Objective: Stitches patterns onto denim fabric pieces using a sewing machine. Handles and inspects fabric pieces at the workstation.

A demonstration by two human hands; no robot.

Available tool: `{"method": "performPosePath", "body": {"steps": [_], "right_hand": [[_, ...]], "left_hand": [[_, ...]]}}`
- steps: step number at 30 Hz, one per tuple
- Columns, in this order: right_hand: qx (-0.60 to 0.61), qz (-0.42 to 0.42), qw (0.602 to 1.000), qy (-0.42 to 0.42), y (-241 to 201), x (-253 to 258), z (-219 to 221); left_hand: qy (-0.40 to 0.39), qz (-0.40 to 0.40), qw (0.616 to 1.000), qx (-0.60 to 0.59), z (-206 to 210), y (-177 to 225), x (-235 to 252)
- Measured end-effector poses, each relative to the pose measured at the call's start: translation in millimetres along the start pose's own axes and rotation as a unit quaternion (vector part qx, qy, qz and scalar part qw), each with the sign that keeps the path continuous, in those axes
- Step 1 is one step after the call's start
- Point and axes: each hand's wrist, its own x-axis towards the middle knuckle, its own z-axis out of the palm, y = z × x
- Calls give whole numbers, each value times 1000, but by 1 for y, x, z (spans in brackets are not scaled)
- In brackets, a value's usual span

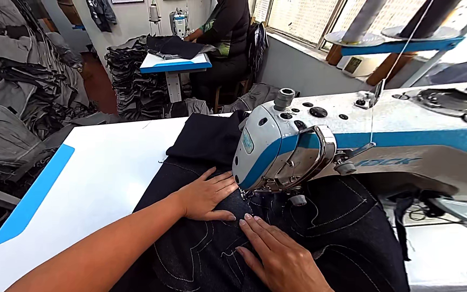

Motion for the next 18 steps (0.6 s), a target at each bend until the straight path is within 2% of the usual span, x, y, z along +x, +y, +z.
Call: {"method": "performPosePath", "body": {"steps": [15, 18], "right_hand": [[-2, -1, 1000, 0, 3, -1, 2], [-2, -3, 1000, 2, 5, -1, 3]], "left_hand": [[-9, -33, 999, 20, 3, 4, -1], [-30, -52, 998, 19, 0, 6, 0]]}}
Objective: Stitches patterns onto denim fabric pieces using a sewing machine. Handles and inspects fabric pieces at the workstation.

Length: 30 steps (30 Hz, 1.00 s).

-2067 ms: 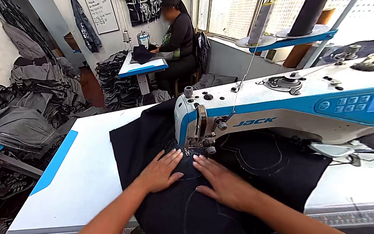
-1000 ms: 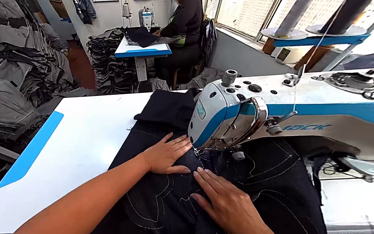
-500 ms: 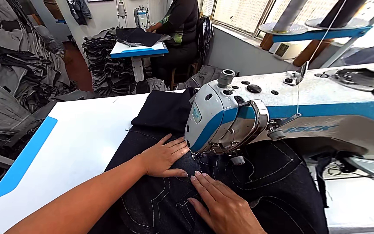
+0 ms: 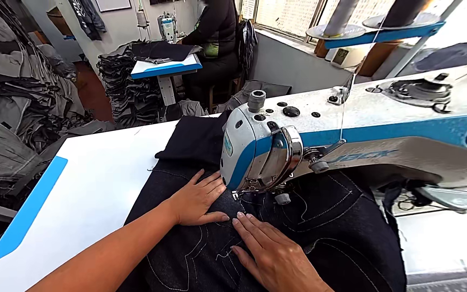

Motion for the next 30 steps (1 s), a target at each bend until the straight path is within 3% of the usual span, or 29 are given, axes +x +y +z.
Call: {"method": "performPosePath", "body": {"steps": [16, 30], "right_hand": [[11, -38, 999, 5, 22, 12, 8], [45, -60, 997, 8, 27, 17, 9]], "left_hand": [[27, -52, 998, -24, -4, 3, 3], [4, -78, 995, -63, -7, -2, 6]]}}
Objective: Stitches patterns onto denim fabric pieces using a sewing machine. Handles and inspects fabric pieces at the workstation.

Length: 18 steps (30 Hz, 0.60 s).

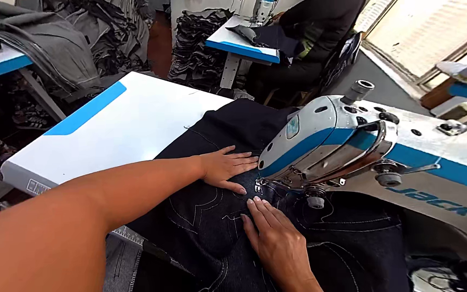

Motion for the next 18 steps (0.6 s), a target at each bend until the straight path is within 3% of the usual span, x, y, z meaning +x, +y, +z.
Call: {"method": "performPosePath", "body": {"steps": [6, 14, 16, 18], "right_hand": [[30, -22, 999, -1, 18, 0, 1], [141, -137, 980, -32, 88, 7, 8], [122, -112, 984, -74, 77, 11, -11], [130, -46, 984, -114, 39, 15, -48]], "left_hand": [[3, -47, 999, -4, 1, 7, -3], [26, -211, 977, -11, 10, 42, -14], [12, -222, 975, -23, 7, 45, -14], [-37, -233, 970, -65, -9, 43, -10]]}}
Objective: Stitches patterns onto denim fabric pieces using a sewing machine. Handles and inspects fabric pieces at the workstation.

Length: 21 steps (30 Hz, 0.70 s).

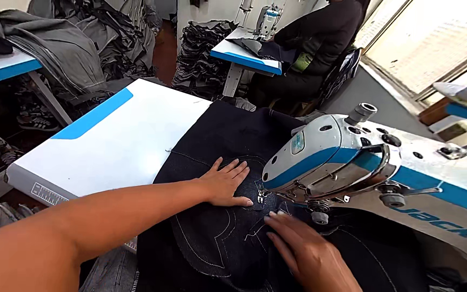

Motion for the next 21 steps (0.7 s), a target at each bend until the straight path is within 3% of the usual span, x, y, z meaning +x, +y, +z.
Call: {"method": "performPosePath", "body": {"steps": [2, 4, 7, 10, 16, 21], "right_hand": [[55, 70, 996, -5, -54, 4, -13], [65, 103, 993, 6, -86, 14, 5], [8, 131, 991, 37, -95, 32, 55], [-50, 158, 985, 48, -94, 40, 80], [-27, 132, 990, 38, -85, 24, 77], [13, 51, 999, -4, -49, 2, 60]], "left_hand": [[-43, 13, 998, -31, -25, 3, 7], [-25, 96, 995, -16, -42, 3, 19], [43, 292, 954, 54, -31, -12, 51], [56, 381, 921, 57, -5, -34, 68], [52, 342, 937, 43, 2, -33, 57], [48, 168, 984, 25, 8, -16, 23]]}}
